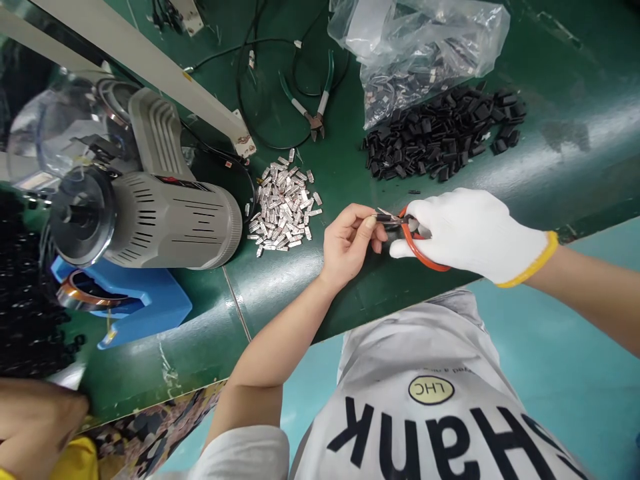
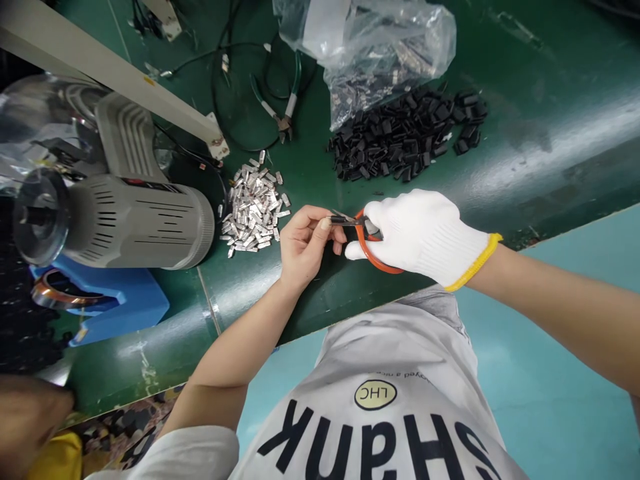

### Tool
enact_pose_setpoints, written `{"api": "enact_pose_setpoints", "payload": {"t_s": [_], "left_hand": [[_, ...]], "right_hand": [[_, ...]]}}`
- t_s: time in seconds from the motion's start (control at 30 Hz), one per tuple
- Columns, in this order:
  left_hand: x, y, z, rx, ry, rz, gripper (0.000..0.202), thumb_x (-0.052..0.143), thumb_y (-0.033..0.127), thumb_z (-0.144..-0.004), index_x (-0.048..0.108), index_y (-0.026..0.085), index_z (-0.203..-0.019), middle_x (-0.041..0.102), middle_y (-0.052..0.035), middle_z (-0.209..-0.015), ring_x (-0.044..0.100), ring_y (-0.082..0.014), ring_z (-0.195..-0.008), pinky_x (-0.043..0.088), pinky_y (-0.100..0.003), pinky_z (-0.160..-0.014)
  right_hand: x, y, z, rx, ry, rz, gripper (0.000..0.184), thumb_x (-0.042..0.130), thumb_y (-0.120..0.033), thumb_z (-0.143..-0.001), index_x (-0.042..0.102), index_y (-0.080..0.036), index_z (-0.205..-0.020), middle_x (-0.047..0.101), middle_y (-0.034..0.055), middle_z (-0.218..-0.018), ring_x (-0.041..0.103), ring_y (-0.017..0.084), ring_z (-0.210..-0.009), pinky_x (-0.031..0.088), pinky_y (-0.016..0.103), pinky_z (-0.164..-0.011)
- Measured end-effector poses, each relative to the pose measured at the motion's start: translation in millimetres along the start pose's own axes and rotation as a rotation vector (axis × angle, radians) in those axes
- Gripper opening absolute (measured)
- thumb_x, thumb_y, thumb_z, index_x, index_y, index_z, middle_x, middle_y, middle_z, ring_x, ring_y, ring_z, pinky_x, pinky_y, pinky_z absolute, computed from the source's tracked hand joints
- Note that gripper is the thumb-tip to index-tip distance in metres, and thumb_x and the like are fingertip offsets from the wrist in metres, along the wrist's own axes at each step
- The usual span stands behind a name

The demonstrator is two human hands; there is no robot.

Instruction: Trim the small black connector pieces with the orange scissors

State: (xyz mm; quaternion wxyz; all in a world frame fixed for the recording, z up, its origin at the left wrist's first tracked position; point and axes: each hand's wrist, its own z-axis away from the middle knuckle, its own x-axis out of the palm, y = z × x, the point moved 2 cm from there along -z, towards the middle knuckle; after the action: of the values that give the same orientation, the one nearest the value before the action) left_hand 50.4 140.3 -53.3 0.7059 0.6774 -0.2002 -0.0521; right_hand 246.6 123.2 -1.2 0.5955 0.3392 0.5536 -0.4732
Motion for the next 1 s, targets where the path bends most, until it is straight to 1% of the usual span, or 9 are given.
{"api": "enact_pose_setpoints", "payload": {"t_s": [0.13, 0.23, 0.47, 0.73, 0.83, 1.0], "left_hand": [[1.1, 0.5, -0.1, -0.003, -0.005, -0.001, 0.031, 0.068, 0.048, -0.094, 0.062, 0.018, -0.097, 0.068, 0.0012, -0.071, 0.059, -0.0072, -0.051, 0.050, -0.022, -0.052], [1.2, 0.2, 0.2, -0.004, -0.002, -0.007, 0.030, 0.068, 0.048, -0.094, 0.061, 0.018, -0.097, 0.068, 0.0015, -0.070, 0.059, -0.0072, -0.051, 0.050, -0.022, -0.052], [0.5, -0.2, 0.3, 0.017, -0.007, -0.010, 0.028, 0.067, 0.045, -0.095, 0.059, 0.018, -0.098, 0.069, 0.0018, -0.071, 0.059, -0.0066, -0.050, 0.049, -0.021, -0.052], [0.9, 0.3, 1.5, 0.014, -0.033, -0.052, 0.029, 0.067, 0.046, -0.095, 0.062, 0.017, -0.096, 0.068, 0.0012, -0.070, 0.059, -0.0064, -0.051, 0.048, -0.020, -0.052], [0.6, 0.1, 1.7, 0.032, -0.036, -0.046, 0.027, 0.066, 0.044, -0.096, 0.063, 0.017, -0.097, 0.068, 0.0010, -0.071, 0.059, -0.0064, -0.050, 0.048, -0.020, -0.052], [0.5, 0.4, 2.6, 0.045, -0.034, -0.059, 0.026, 0.066, 0.042, -0.096, 0.064, 0.016, -0.098, 0.068, 0.0012, -0.071, 0.059, -0.0061, -0.051, 0.048, -0.020, -0.052]], "right_hand": [[-4.1, 1.4, 0.0, -0.031, 0.017, 0.019, 0.067, 0.043, -0.084, -0.086, 0.065, -0.020, -0.087, 0.067, 0.0075, -0.071, 0.054, 0.019, -0.058, 0.013, 0.031, -0.063], [-5.3, 0.9, -0.3, -0.045, 0.014, 0.029, 0.067, 0.043, -0.083, -0.086, 0.065, -0.020, -0.086, 0.068, 0.0083, -0.073, 0.054, 0.020, -0.060, 0.014, 0.032, -0.064], [-3.5, 4.5, 1.7, -0.045, 0.061, 0.045, 0.068, 0.042, -0.084, -0.086, 0.065, -0.020, -0.086, 0.065, 0.0073, -0.071, 0.054, 0.021, -0.061, 0.015, 0.032, -0.064], [-3.8, 2.3, -0.3, -0.074, 0.026, 0.047, 0.066, 0.043, -0.082, -0.087, 0.064, -0.019, -0.087, 0.066, 0.0079, -0.073, 0.055, 0.021, -0.062, 0.015, 0.032, -0.065], [-6.6, 0.2, -1.4, -0.080, 0.022, 0.057, 0.068, 0.040, -0.082, -0.088, 0.064, -0.019, -0.085, 0.066, 0.0081, -0.073, 0.054, 0.020, -0.061, 0.014, 0.032, -0.064], [-11.3, -1.3, -1.9, -0.110, -0.010, 0.087, 0.070, 0.037, -0.080, -0.090, 0.065, -0.017, -0.089, 0.067, 0.0092, -0.075, 0.056, 0.021, -0.063, 0.014, 0.032, -0.064]]}}
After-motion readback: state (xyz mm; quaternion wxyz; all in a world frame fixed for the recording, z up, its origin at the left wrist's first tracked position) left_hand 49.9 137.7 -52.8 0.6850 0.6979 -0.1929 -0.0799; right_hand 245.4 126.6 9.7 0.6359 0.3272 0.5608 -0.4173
